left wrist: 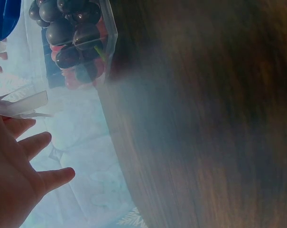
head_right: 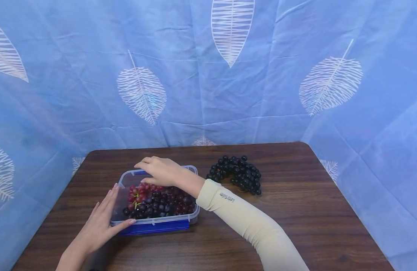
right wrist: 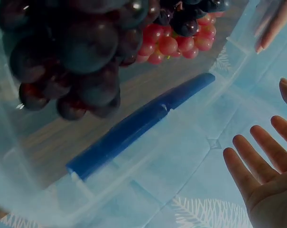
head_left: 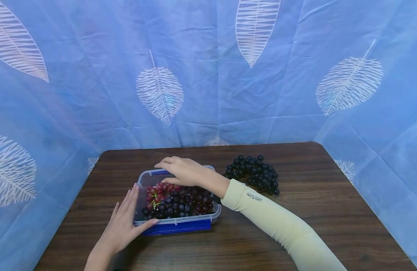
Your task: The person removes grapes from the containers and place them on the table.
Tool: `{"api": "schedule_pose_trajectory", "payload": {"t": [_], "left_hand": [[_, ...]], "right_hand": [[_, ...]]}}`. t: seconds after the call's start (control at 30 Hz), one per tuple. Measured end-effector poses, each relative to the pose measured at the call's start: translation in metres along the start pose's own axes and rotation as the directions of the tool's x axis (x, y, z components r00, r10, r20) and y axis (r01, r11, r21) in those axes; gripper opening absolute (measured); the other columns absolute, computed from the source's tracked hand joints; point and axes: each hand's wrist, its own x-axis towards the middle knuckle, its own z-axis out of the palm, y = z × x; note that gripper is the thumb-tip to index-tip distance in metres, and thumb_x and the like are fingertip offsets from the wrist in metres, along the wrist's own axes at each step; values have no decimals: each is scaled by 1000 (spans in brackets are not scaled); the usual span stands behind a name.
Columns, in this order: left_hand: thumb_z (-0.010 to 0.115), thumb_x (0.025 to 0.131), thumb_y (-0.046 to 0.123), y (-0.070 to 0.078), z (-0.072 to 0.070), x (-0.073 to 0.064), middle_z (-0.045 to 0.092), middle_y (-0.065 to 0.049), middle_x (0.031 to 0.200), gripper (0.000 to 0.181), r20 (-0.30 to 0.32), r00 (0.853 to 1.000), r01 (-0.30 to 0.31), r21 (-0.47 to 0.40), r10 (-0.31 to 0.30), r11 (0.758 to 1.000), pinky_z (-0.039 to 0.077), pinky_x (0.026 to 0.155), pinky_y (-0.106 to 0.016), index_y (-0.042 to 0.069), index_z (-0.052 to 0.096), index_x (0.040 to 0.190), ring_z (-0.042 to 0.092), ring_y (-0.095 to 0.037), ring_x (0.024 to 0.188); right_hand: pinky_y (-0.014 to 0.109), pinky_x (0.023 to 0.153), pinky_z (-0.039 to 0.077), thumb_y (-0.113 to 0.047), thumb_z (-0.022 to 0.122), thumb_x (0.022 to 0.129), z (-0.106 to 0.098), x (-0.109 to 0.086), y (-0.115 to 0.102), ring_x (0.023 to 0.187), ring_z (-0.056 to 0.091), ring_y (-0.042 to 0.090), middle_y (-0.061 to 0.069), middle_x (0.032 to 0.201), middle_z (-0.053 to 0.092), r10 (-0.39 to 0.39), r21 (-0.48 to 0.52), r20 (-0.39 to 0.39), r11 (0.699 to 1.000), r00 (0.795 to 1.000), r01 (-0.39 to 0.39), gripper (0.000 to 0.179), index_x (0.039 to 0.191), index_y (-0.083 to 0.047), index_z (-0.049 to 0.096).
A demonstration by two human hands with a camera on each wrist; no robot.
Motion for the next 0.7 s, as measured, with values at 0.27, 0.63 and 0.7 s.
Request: {"api": "schedule_pose_trajectory", "payload": {"t": [0.27,0.63,0.7], "left_hand": [[71,89,69,0,0,3,18,-28,173,121,-6,1000,5,6,-5,1000,15,115,-84,6,8,170,19,-53,157],[71,91,66,-3,1,2,16,-26,174,118,-12,1000,-15,-24,15,1000,15,115,-84,8,7,171,18,-52,158],[71,91,66,-3,1,1,16,-26,174,118,-10,1000,-10,-29,10,1000,15,115,-84,8,7,171,18,-52,158]], "right_hand": [[33,109,54,-35,65,107,10,15,-3,140,58,22,9,154,57,-1,-3,49,1000,999,1,55,155,-13,53],[31,114,49,-34,69,104,34,36,-3,140,58,18,6,155,57,26,-1,149,1000,988,-26,54,153,-16,57],[30,114,49,-34,70,103,40,37,-3,140,58,18,6,155,57,27,11,154,1000,988,-29,54,152,-15,57]]}}
